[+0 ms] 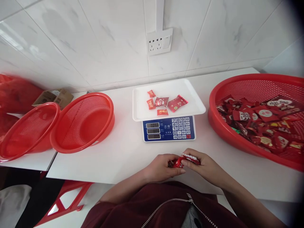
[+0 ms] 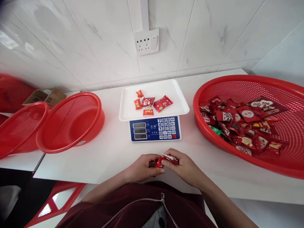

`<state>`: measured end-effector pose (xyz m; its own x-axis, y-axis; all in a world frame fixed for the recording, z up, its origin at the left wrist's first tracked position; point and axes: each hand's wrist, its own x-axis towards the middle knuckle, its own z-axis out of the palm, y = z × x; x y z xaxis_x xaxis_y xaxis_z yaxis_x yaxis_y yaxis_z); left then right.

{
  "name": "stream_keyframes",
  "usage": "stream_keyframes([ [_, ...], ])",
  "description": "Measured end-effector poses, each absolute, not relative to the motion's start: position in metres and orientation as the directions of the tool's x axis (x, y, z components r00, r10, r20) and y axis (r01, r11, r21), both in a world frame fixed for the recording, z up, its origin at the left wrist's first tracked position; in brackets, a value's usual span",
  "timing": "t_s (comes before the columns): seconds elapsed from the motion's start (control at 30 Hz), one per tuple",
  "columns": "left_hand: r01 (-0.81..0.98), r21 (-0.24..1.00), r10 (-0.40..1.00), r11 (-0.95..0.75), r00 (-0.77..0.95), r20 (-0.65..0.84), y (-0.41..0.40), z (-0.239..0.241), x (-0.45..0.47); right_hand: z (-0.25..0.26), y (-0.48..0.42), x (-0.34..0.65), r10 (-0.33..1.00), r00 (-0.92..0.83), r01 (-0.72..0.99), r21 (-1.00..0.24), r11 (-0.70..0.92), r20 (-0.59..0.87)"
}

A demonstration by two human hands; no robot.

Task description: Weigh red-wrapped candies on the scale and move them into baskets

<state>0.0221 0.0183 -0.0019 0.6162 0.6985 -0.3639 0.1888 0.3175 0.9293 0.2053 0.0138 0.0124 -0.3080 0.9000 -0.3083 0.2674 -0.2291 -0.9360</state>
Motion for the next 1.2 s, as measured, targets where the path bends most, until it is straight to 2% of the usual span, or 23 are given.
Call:
stream_keyframes([
  [0.1,0.065,0.902,0.707,0.428,0.597,-0.379,0.02,0.0,0.02,0.009,0.018,0.207,0.929,-0.248,0.165,-0.957,-0.237,-0.273],
  [0.17,-0.008,0.899,0.756,0.438,0.543,-0.364,0.023,0.002,0.017,0.003,0.02,0.206,0.947,-0.174,0.008,-0.962,-0.274,-0.271],
  [0.27,-0.073,0.922,0.844,0.38,0.435,-0.313,0.029,0.006,0.01,-0.006,0.02,0.207,0.952,-0.07,-0.241,-0.921,-0.307,-0.299],
  [0.37,-0.055,0.973,0.944,0.226,0.261,-0.204,0.039,0.014,-0.002,-0.011,0.019,0.211,0.938,-0.03,-0.326,-0.884,-0.336,-0.346],
  [0.43,0.082,0.996,0.994,0.035,0.101,-0.043,0.048,0.023,-0.011,-0.013,0.016,0.214,0.93,-0.015,-0.324,-0.878,-0.352,-0.367],
  [0.5,0.317,0.934,0.986,-0.165,0.017,0.168,0.061,0.033,-0.018,-0.014,0.014,0.216,0.924,0.002,-0.314,-0.878,-0.361,-0.381],
  [0.57,0.523,0.795,0.943,-0.307,0.052,0.33,0.078,0.042,-0.021,-0.015,0.013,0.215,0.918,0.008,-0.302,-0.877,-0.375,-0.396],
  [0.67,0.659,0.627,0.892,-0.416,0.164,0.42,0.108,0.051,-0.019,-0.013,0.013,0.213,0.914,-0.002,-0.27,-0.88,-0.391,-0.406],
  [0.73,0.69,0.577,0.884,-0.437,0.211,0.417,0.126,0.053,-0.015,-0.01,0.013,0.212,0.917,-0.018,-0.247,-0.887,-0.39,-0.399],
  [0.8,0.689,0.585,0.892,-0.428,0.219,0.395,0.136,0.051,-0.012,-0.008,0.012,0.213,0.922,-0.029,-0.235,-0.894,-0.382,-0.387],
  [0.9,0.59,0.688,0.897,-0.422,0.16,0.413,0.129,0.045,-0.011,-0.01,0.01,0.217,0.923,-0.029,-0.199,-0.902,-0.382,-0.384],
  [1.0,0.345,0.851,0.911,-0.397,0.033,0.411,0.099,0.038,-0.01,-0.015,0.008,0.221,0.919,-0.039,-0.146,-0.907,-0.395,-0.393],
  [1.1,0.099,0.972,0.976,-0.214,0.067,0.208,0.061,0.032,-0.009,-0.018,0.009,0.22,0.914,-0.053,-0.148,-0.902,-0.405,-0.402],
  [1.2,0.095,0.995,0.963,0.025,0.265,-0.05,0.034,0.026,-0.007,-0.014,0.012,0.215,0.919,-0.063,-0.168,-0.903,-0.394,-0.389],
])
